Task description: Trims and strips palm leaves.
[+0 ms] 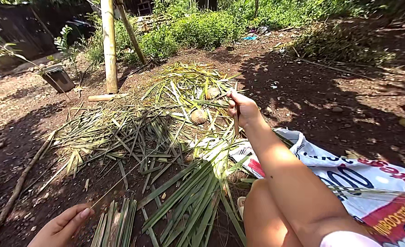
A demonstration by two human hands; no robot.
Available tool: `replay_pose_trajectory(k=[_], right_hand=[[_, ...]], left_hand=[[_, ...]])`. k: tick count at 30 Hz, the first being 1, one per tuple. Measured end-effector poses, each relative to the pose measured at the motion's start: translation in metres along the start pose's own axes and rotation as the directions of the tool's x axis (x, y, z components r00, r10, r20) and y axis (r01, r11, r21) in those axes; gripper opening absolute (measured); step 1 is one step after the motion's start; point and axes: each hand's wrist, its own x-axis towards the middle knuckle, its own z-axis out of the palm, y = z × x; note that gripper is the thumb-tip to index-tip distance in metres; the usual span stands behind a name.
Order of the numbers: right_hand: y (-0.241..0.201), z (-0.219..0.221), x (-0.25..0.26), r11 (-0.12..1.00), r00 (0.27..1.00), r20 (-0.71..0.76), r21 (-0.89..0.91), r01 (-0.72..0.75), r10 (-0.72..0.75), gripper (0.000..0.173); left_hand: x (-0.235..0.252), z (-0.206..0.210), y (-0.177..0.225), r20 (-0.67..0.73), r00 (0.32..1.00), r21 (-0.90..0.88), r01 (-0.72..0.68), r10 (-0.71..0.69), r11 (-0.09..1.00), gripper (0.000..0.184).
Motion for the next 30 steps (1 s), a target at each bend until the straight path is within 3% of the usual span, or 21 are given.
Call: replay_pose_trajectory(k=[4,6,7,9,10,11,12,14,15,16,18,23,26,30], right_hand=[[-0.002,-0.014,0.007,0.998,0.993,-0.099,-0.001,-0.062,0.062,0.027],[0.011,-0.018,0.009,0.939,0.991,-0.069,-0.318,-0.133,0.117,0.031],[0.019,-0.020,0.008,0.800,0.985,-0.039,-0.579,-0.160,0.169,0.038],[0.035,-0.014,0.006,0.270,0.919,0.001,-0.956,-0.115,0.394,0.071],[0.045,-0.006,0.008,0.112,0.873,0.009,-0.992,-0.052,0.487,0.079],[0.055,0.003,0.006,0.099,0.849,0.072,-0.995,0.023,0.524,0.073],[0.062,0.014,-0.001,0.196,0.841,0.166,-0.978,0.073,0.515,0.058],[0.070,0.045,-0.028,0.625,0.812,0.357,-0.780,-0.012,0.461,0.027],[0.071,0.062,-0.044,0.780,0.764,0.424,-0.605,-0.161,0.486,0.026],[0.071,0.076,-0.059,0.833,0.720,0.473,-0.483,-0.269,0.507,0.030],[0.070,0.098,-0.085,0.874,0.720,0.503,-0.357,-0.331,0.478,0.033],[0.055,0.101,-0.080,0.960,0.920,0.273,-0.110,-0.259,0.280,0.027],[0.038,0.071,-0.044,0.989,0.988,0.054,0.032,-0.145,0.144,0.027],[0.023,0.000,-0.003,0.991,0.968,-0.251,0.126,0.036,-0.003,0.017]], left_hand=[[-0.004,-0.010,-0.009,-0.059,0.998,-0.044,-0.005,0.002,0.999,0.021],[-0.002,-0.002,-0.007,-0.140,0.990,-0.035,0.010,-0.015,0.999,0.021],[0.001,0.003,-0.003,-0.173,0.985,-0.025,0.021,-0.025,0.999,0.022],[0.006,0.011,0.005,-0.213,0.977,0.000,0.028,-0.027,1.000,0.023],[0.009,0.016,0.010,-0.224,0.974,0.016,0.034,-0.030,0.999,0.023],[0.013,0.021,0.017,-0.237,0.971,0.041,0.045,-0.034,0.998,0.024],[0.017,0.028,0.025,-0.248,0.968,0.071,0.061,-0.042,0.996,0.025],[0.027,0.047,0.046,-0.253,0.966,0.129,0.094,-0.059,0.987,0.027],[0.033,0.059,0.056,-0.235,0.970,0.158,0.103,-0.064,0.982,0.027],[0.037,0.071,0.066,-0.203,0.977,0.185,0.105,-0.067,0.977,0.027],[0.044,0.091,0.084,-0.114,0.991,0.225,0.100,-0.076,0.969,0.028],[0.054,0.106,0.091,0.113,0.988,0.224,0.073,-0.101,0.972,0.029],[0.055,0.097,0.073,0.217,0.960,0.198,0.136,-0.179,0.971,0.028],[0.061,0.088,0.042,0.356,0.870,0.409,0.182,-0.340,0.894,0.033]])
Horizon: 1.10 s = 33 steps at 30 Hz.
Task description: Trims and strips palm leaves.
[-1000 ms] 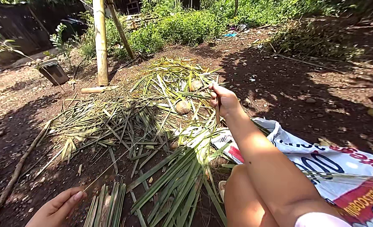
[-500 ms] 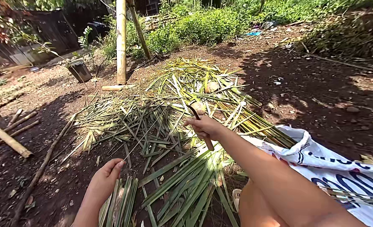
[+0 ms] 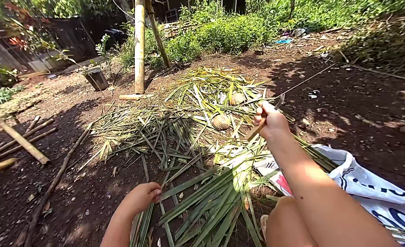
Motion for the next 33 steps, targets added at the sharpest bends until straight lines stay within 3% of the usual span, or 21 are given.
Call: replay_pose_trajectory(k=[3,5,7,10,12,14,16,19,21,23,28,33], right_hand=[[0.003,-0.045,0.041,0.999,0.999,-0.028,0.037,0.032,-0.031,0.016],[0.022,-0.068,0.068,0.997,0.996,0.085,0.071,-0.041,0.035,0.016],[0.043,-0.085,0.093,0.984,0.967,0.223,0.099,-0.149,0.124,0.013],[0.046,-0.043,0.045,0.962,0.937,0.227,-0.125,-0.242,0.265,0.018],[0.049,-0.006,-0.005,0.869,0.917,0.207,-0.442,-0.223,0.341,0.036],[0.057,0.019,-0.041,0.697,0.864,0.235,-0.697,-0.169,0.445,0.035],[0.063,0.036,-0.070,0.599,0.785,0.336,-0.799,-0.056,0.521,0.034],[0.073,0.054,-0.112,0.567,0.675,0.524,-0.802,0.186,0.519,0.039],[0.082,0.060,-0.137,0.428,0.630,0.605,-0.794,0.432,0.486,0.045],[0.090,0.067,-0.154,0.279,0.606,0.643,-0.759,0.589,0.469,0.045],[0.105,0.074,-0.167,0.159,0.624,0.641,-0.743,0.650,0.446,0.042],[0.091,0.076,-0.162,0.103,0.609,0.633,-0.729,0.676,0.478,0.043]], left_hand=[[0.003,0.005,-0.014,0.028,0.997,0.123,0.063,-0.067,0.990,0.035],[0.001,0.006,-0.017,-0.110,0.986,0.080,0.137,-0.127,0.987,0.034],[0.001,0.002,-0.014,-0.316,0.933,-0.090,0.153,-0.174,0.984,0.034],[0.000,-0.006,0.000,-0.583,0.763,-0.489,-0.055,-0.279,0.870,0.033],[0.001,-0.007,0.010,-0.671,0.663,-0.634,-0.282,-0.331,0.720,0.027],[0.003,-0.006,0.024,-0.707,0.614,-0.660,-0.397,-0.350,0.638,0.022],[0.003,-0.005,0.036,-0.725,0.600,-0.644,-0.419,-0.337,0.640,0.019],[0.007,-0.001,0.051,-0.771,0.574,-0.566,-0.421,-0.275,0.709,0.018],[0.012,0.005,0.063,-0.787,0.566,-0.529,-0.415,-0.246,0.740,0.018],[0.017,0.011,0.075,-0.809,0.547,-0.502,-0.450,-0.215,0.739,0.017],[0.030,0.023,0.091,-0.889,0.446,-0.365,-0.558,-0.101,0.745,0.012],[0.029,0.026,0.094,-0.893,0.450,-0.278,-0.520,-0.018,0.808,0.014]])
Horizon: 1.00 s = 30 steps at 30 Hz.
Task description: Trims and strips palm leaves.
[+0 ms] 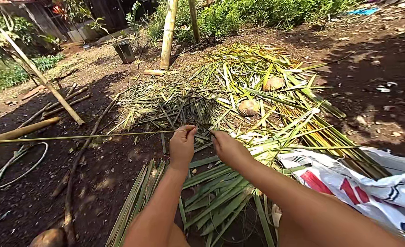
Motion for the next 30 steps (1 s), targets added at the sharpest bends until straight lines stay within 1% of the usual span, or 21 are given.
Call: replay_pose_trajectory(k=[5,8,9,11,13,15,17,18,19,20,21,23,25,27,28,30], right_hand=[[-0.005,-0.002,-0.003,0.999,0.997,0.078,-0.048,-0.003,0.007,0.042],[0.004,0.003,0.008,0.994,0.994,0.104,-0.109,-0.019,0.031,0.039],[0.011,0.007,0.015,0.990,0.991,0.119,-0.132,-0.043,0.059,0.037],[0.027,0.015,0.030,0.984,0.980,0.154,-0.149,-0.100,0.123,0.041],[0.034,0.018,0.041,0.980,0.973,0.159,-0.139,-0.145,0.167,0.042],[0.044,0.021,0.050,0.967,0.957,0.164,-0.139,-0.216,0.237,0.043],[0.065,0.026,0.052,0.928,0.909,0.213,-0.189,-0.321,0.358,0.042],[0.073,0.026,0.051,0.907,0.882,0.243,-0.227,-0.354,0.404,0.039],[0.078,0.025,0.051,0.895,0.861,0.273,-0.258,-0.363,0.429,0.037],[0.076,0.022,0.053,0.895,0.856,0.288,-0.261,-0.362,0.430,0.037],[0.073,0.016,0.056,0.906,0.868,0.278,-0.232,-0.354,0.411,0.039],[0.060,0.002,0.058,0.947,0.928,0.197,-0.118,-0.298,0.317,0.038],[0.041,-0.010,0.048,0.983,0.980,0.087,-0.011,-0.181,0.181,0.035],[0.019,-0.019,0.029,0.997,0.999,-0.006,0.057,-0.046,0.046,0.035],[0.009,-0.022,0.019,0.998,1.000,-0.029,0.068,0.004,-0.002,0.035],[-0.008,-0.022,0.004,0.997,0.998,-0.010,0.051,0.055,-0.055,0.035]], left_hand=[[-0.006,0.000,-0.001,0.009,0.997,0.046,-0.083,0.082,0.996,0.014],[-0.007,-0.003,-0.002,0.014,0.996,0.075,-0.090,0.089,0.993,0.015],[-0.007,-0.004,-0.002,0.006,0.996,0.077,-0.087,0.087,0.993,0.015],[-0.009,-0.007,-0.003,0.001,0.995,0.097,-0.097,0.097,0.991,0.014],[-0.009,-0.006,-0.009,0.015,0.989,0.131,-0.145,0.144,0.981,0.015],[-0.012,-0.005,-0.012,-0.007,0.977,0.147,-0.208,0.211,0.967,0.015],[-0.013,-0.012,-0.006,-0.076,0.954,0.130,-0.279,0.290,0.951,0.015],[-0.011,-0.020,0.000,-0.097,0.946,0.107,-0.301,0.311,0.948,0.014],[-0.009,-0.028,0.004,-0.098,0.944,0.083,-0.306,0.314,0.948,0.014],[-0.006,-0.035,0.005,-0.085,0.950,0.063,-0.296,0.301,0.953,0.013],[-0.003,-0.040,0.003,-0.059,0.960,0.061,-0.271,0.274,0.961,0.012],[0.000,-0.045,-0.003,0.016,0.983,0.108,-0.185,0.184,0.977,0.013],[-0.001,-0.044,-0.006,0.074,0.992,0.180,-0.118,0.106,0.977,0.016],[-0.004,-0.039,-0.006,0.097,0.990,0.229,-0.121,0.101,0.966,0.017],[-0.005,-0.036,-0.005,0.101,0.989,0.240,-0.132,0.110,0.962,0.017],[-0.008,-0.028,-0.003,0.099,0.984,0.241,-0.165,0.145,0.956,0.016]])
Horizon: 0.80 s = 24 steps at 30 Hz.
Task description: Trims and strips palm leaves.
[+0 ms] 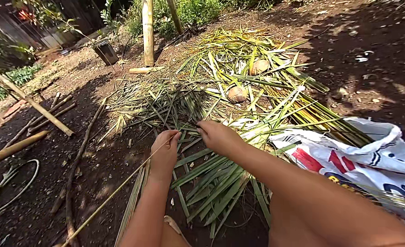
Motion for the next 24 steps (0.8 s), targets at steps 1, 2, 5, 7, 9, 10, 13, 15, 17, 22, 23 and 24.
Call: replay_pose_trajectory(k=[1,2,5,7,9,10,13,15,17,22,23,24], right_hand=[[-0.005,0.002,-0.004,1.000,0.999,0.030,-0.019,0.012,-0.012,0.036],[-0.008,0.005,-0.006,0.999,0.998,0.055,-0.045,0.023,-0.021,0.035],[-0.002,0.007,-0.002,0.989,0.997,0.070,-0.143,0.025,-0.015,0.033],[0.016,0.003,0.009,0.978,0.995,0.064,-0.199,-0.059,0.073,0.032],[0.044,0.000,0.024,0.956,0.976,0.065,-0.226,-0.187,0.206,0.030],[0.057,-0.002,0.030,0.938,0.960,0.061,-0.236,-0.253,0.274,0.029],[0.079,-0.006,0.036,0.926,0.938,0.007,-0.166,-0.340,0.346,0.031],[0.069,-0.007,0.031,0.962,0.963,-0.081,0.113,-0.248,0.257,0.044],[0.042,-0.006,0.021,0.832,0.981,-0.018,0.532,-0.156,0.195,0.043],[0.016,0.008,0.003,0.179,0.921,0.380,0.915,-0.361,-0.088,0.030],[0.018,0.009,0.004,0.153,0.909,0.399,0.912,-0.380,-0.122,0.028],[0.021,0.009,0.005,0.149,0.899,0.414,0.907,-0.393,-0.146,0.026]], left_hand=[[-0.001,0.003,0.002,-0.010,1.000,0.001,-0.027,0.027,1.000,0.016],[-0.002,0.006,0.003,-0.021,0.998,-0.001,-0.056,0.056,0.998,0.015],[-0.003,0.009,0.004,-0.049,0.991,-0.035,-0.128,0.126,0.991,0.014],[-0.003,0.008,0.004,-0.072,0.989,-0.088,-0.136,0.130,0.987,0.013],[-0.003,0.006,0.004,-0.091,0.987,-0.139,-0.141,0.130,0.980,0.011],[-0.003,0.005,0.004,-0.101,0.985,-0.155,-0.151,0.137,0.976,0.011],[-0.001,0.000,0.003,-0.123,0.983,-0.180,-0.159,0.138,0.971,0.011],[0.001,-0.001,0.001,-0.132,0.982,-0.179,-0.161,0.138,0.971,0.011],[0.000,0.001,0.000,-0.125,0.982,-0.176,-0.165,0.144,0.971,0.011],[-0.002,0.011,0.000,-0.092,0.963,-0.209,-0.268,0.254,0.940,0.009],[-0.003,0.011,-0.001,-0.086,0.951,-0.193,-0.309,0.298,0.931,0.009],[-0.003,0.010,-0.003,-0.075,0.936,-0.166,-0.352,0.345,0.921,0.010]])
